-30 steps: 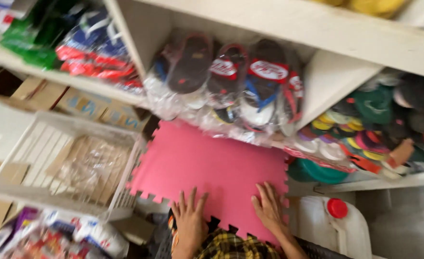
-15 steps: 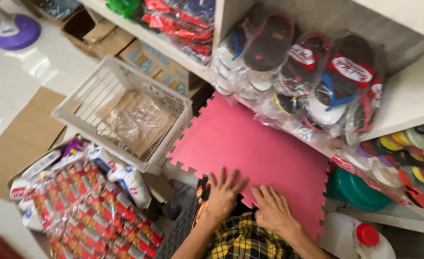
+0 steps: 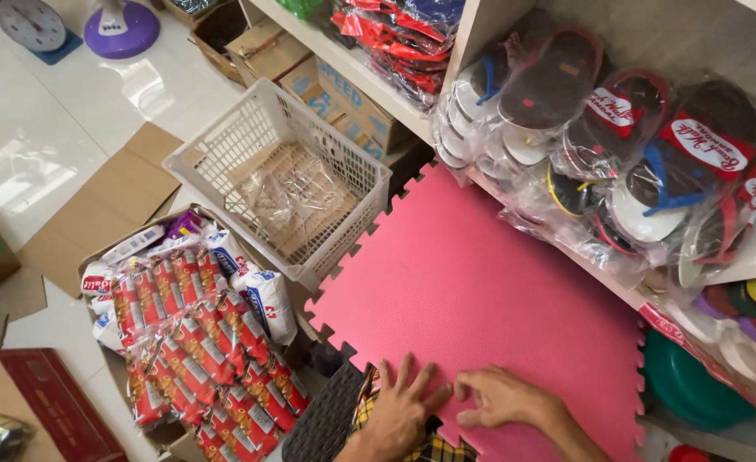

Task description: The person organizes items on a white shelving unit, moving a stack of plastic cups to a higher shelf and arranging various packaged flip-flops. They also handle a pair of socks and a pink foam mat, placing items into a white plastic basket and on the shelves.

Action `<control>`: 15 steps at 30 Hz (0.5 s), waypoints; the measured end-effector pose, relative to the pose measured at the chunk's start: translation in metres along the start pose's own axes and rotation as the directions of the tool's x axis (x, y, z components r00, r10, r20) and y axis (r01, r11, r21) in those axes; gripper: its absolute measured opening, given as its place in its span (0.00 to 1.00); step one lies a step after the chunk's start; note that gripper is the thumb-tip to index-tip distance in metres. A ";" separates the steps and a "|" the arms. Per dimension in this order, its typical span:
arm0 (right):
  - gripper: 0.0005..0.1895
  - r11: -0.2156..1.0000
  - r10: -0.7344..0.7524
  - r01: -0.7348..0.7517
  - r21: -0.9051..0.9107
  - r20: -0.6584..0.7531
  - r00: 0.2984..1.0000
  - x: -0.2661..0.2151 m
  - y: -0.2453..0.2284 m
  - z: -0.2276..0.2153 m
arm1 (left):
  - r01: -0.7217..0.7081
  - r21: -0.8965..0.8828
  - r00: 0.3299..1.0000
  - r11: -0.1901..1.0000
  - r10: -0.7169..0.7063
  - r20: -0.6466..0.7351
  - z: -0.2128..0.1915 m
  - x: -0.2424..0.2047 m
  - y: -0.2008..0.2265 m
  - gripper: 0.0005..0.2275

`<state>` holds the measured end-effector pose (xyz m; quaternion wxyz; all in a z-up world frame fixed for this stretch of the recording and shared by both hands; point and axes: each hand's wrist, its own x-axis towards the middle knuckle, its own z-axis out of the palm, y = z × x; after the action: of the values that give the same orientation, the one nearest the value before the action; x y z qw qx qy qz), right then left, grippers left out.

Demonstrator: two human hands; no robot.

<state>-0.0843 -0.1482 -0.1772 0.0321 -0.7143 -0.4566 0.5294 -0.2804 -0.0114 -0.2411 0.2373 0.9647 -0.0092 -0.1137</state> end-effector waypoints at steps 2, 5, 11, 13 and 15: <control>0.26 0.984 0.081 -0.087 0.155 0.044 0.996 -0.012 -0.004 -0.018 | -0.058 0.165 0.984 0.985 0.084 -0.157 0.008 0.001 0.001 0.30; 0.31 0.980 0.026 0.035 0.196 -0.298 0.954 -0.027 0.013 -0.035 | -0.097 0.232 0.955 0.968 0.156 -0.254 0.023 0.000 -0.002 0.30; 0.20 0.986 0.109 0.050 0.160 -0.838 0.535 -0.060 0.043 -0.071 | 0.072 -0.067 0.966 0.995 -0.053 0.254 0.070 0.011 -0.031 0.33; 0.18 0.977 0.165 0.047 0.206 -0.883 0.439 -0.076 0.042 -0.084 | 0.059 -0.089 0.958 0.994 -0.032 0.285 0.072 0.017 -0.043 0.32; 0.15 0.968 0.216 0.047 0.246 -0.915 0.341 -0.088 0.047 -0.095 | 0.052 -0.113 0.950 0.992 -0.014 0.313 0.084 0.028 -0.063 0.30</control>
<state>0.0178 -0.1945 -0.0962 0.3417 -0.9017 -0.2539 0.0752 -0.2747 0.0044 -0.3485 0.2884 0.9187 -0.0234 -0.2687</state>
